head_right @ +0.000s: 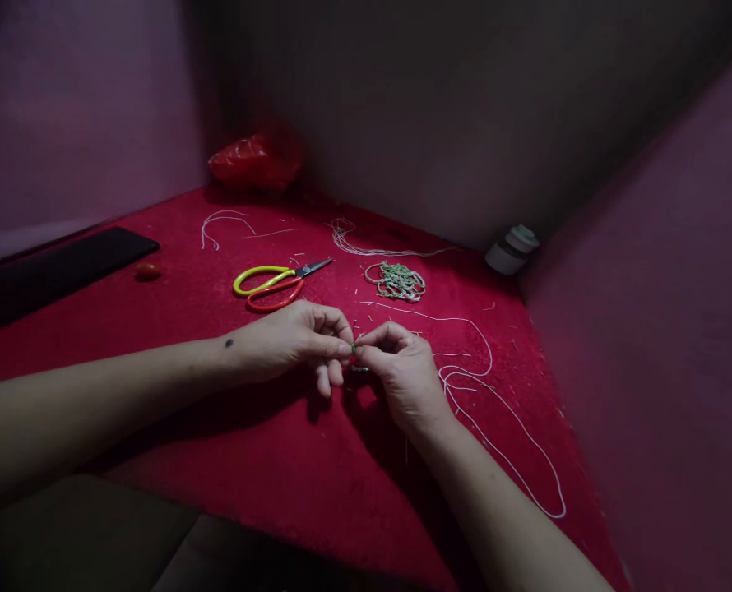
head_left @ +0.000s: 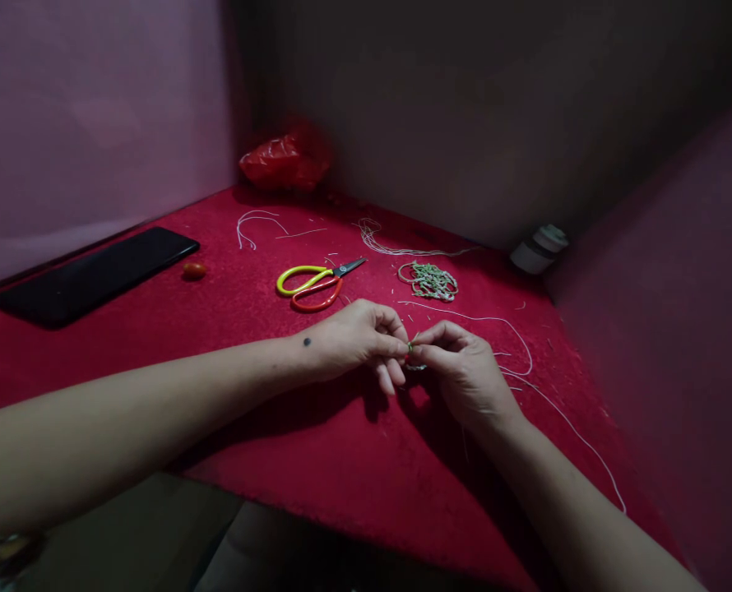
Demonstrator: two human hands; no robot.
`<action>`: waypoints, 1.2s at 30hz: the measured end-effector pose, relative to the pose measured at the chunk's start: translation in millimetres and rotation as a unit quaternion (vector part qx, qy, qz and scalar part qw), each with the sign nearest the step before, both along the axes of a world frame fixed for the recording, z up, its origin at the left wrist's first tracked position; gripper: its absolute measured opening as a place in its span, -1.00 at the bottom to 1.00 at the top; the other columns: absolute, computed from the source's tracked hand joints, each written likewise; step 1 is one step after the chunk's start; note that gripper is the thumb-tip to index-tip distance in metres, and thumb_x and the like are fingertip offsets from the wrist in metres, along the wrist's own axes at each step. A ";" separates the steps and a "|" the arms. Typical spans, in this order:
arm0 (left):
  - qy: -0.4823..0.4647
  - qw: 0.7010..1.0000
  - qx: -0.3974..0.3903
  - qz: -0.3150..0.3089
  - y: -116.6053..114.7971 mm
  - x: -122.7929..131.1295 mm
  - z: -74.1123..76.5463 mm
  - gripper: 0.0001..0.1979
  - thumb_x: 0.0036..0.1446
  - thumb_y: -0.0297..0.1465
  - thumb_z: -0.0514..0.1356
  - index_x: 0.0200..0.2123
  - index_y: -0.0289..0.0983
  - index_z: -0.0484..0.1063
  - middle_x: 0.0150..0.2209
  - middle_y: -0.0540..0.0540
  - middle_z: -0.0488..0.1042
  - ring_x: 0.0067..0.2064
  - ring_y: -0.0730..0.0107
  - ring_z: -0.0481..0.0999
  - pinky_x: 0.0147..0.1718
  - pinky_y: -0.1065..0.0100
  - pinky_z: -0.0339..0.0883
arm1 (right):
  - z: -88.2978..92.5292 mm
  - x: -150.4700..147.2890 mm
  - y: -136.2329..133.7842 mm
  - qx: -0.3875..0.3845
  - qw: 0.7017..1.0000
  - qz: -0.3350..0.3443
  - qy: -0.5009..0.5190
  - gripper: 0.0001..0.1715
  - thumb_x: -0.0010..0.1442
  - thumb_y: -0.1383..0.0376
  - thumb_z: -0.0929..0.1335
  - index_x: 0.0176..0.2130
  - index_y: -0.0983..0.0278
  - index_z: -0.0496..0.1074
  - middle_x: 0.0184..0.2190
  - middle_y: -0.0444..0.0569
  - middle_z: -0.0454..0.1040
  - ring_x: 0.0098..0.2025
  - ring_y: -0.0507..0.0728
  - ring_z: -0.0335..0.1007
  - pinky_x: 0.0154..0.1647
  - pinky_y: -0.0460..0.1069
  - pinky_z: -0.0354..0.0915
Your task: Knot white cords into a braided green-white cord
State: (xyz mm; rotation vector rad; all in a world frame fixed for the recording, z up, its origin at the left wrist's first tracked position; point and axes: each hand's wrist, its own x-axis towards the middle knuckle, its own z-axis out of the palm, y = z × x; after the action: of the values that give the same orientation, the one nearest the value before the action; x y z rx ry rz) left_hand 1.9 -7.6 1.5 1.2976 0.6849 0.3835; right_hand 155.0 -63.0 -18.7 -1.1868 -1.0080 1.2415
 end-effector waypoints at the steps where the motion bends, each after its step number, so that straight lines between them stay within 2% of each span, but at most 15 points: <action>1: 0.000 1.000 0.003 0.002 0.1 -0.2 -0.3 -0.96 0.02 -0.52 0.13 -0.41 -0.37 0.28 -0.61 -0.12 0.49 -0.64 0.40 0.47 -0.63 0.45 0.33 | -0.1 0.2 -0.2 0.000 1.000 -0.001 -0.003 -0.85 -0.19 0.38 0.46 -0.51 0.29 0.42 -0.58 -0.13 0.45 -0.52 0.01 0.35 -0.43 -0.07 0.26; 5: 0.007 1.000 0.015 0.004 0.1 -1.2 0.7 -0.97 0.01 -0.55 0.11 -0.41 -0.38 0.29 -0.59 -0.12 0.50 -0.64 0.41 0.47 -0.61 0.44 0.34 | 2.0 1.3 -1.5 -0.016 1.000 0.006 -0.006 -0.85 -0.17 0.37 0.46 -0.50 0.30 0.42 -0.56 -0.11 0.47 -0.50 0.03 0.38 -0.40 -0.04 0.28; 13: 0.050 0.997 0.062 0.004 0.9 -2.5 2.5 -0.95 -0.01 -0.54 0.08 -0.45 -0.37 0.33 -0.63 -0.07 0.46 -0.68 0.44 0.43 -0.73 0.52 0.21 | 12.8 0.1 -3.6 -0.062 0.996 0.039 -0.057 -0.80 -0.14 0.30 0.46 -0.41 0.33 0.47 -0.50 -0.03 0.50 -0.48 0.04 0.39 -0.41 -0.05 0.26; 22: 0.052 0.997 0.060 -0.004 5.4 -3.7 -1.1 -0.95 -0.02 -0.49 0.11 -0.44 -0.37 0.34 -0.62 -0.07 0.46 -0.68 0.47 0.42 -0.71 0.51 0.24 | 12.6 2.1 -2.4 -0.070 0.988 0.079 -0.112 -0.82 -0.06 0.25 0.40 -0.42 0.33 0.45 -0.50 -0.06 0.49 -0.48 0.01 0.36 -0.46 -0.10 0.22; 36: 0.080 0.994 0.080 0.006 3.0 -2.4 3.4 -0.96 -0.04 -0.52 0.09 -0.44 -0.36 0.32 -0.63 -0.06 0.45 -0.68 0.42 0.43 -0.73 0.51 0.21 | 6.9 1.4 0.1 -0.044 0.996 0.066 -0.049 -0.87 -0.09 0.33 0.41 -0.44 0.33 0.42 -0.52 -0.07 0.47 -0.48 0.00 0.36 -0.41 -0.09 0.24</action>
State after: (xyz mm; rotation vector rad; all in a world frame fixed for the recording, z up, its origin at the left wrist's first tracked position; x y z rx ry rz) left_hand -0.5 -4.7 4.9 1.4887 0.8102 0.3515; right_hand 156.5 -62.9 -11.7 -1.2776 -1.1287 1.3532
